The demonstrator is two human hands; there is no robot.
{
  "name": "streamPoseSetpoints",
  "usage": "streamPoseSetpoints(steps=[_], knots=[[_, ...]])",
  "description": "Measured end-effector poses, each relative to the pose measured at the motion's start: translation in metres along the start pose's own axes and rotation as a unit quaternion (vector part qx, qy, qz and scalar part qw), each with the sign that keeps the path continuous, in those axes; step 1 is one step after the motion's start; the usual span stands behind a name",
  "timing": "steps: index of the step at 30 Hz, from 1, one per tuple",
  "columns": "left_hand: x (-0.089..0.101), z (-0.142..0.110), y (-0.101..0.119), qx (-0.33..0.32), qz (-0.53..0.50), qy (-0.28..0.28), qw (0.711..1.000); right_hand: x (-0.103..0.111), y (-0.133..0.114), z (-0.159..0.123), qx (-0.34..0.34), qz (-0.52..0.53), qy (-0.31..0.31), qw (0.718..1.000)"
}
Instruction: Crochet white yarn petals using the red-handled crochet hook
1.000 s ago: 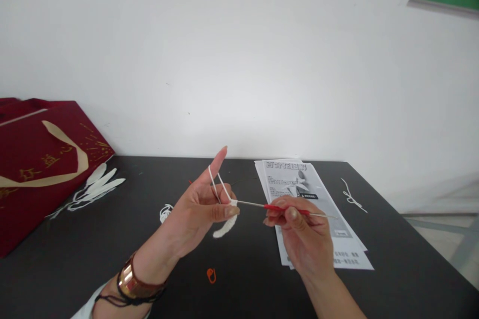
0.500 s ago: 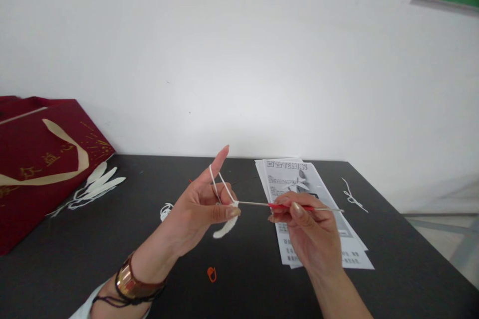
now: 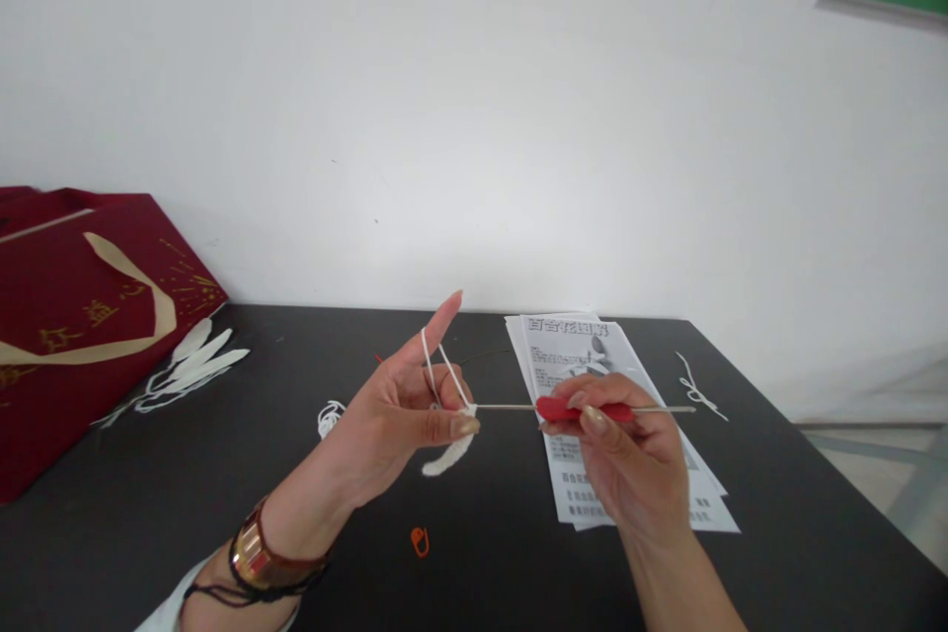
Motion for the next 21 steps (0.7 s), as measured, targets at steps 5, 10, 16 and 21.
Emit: streamPoseSetpoints(steps=[5,10,16,21], knots=[[0.000,-0.002,-0.001,0.021,0.002,-0.005,1.000,-0.001,-0.001,0.000,-0.007,0.001,-0.021,1.000],[-0.001,-0.003,-0.001,0.033,0.006,-0.008,0.999,-0.003,-0.004,0.000,-0.002,-0.004,-0.038,0.999],[0.000,-0.002,-0.003,0.050,0.011,-0.015,0.999,-0.004,-0.008,0.002,0.015,-0.033,-0.044,0.998],[-0.001,-0.002,-0.002,0.048,0.017,-0.024,0.998,-0.005,-0.010,0.003,0.022,-0.039,-0.046,0.998]])
Point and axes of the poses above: each hand's wrist, its own z-axis towards the middle knuckle, its own x-axis out of the back of the hand, y = z × x, the point moved 8 cm from there along z, towards the middle knuckle, and after that the axes turned 4 degrees about y, right-handed, at the moved point
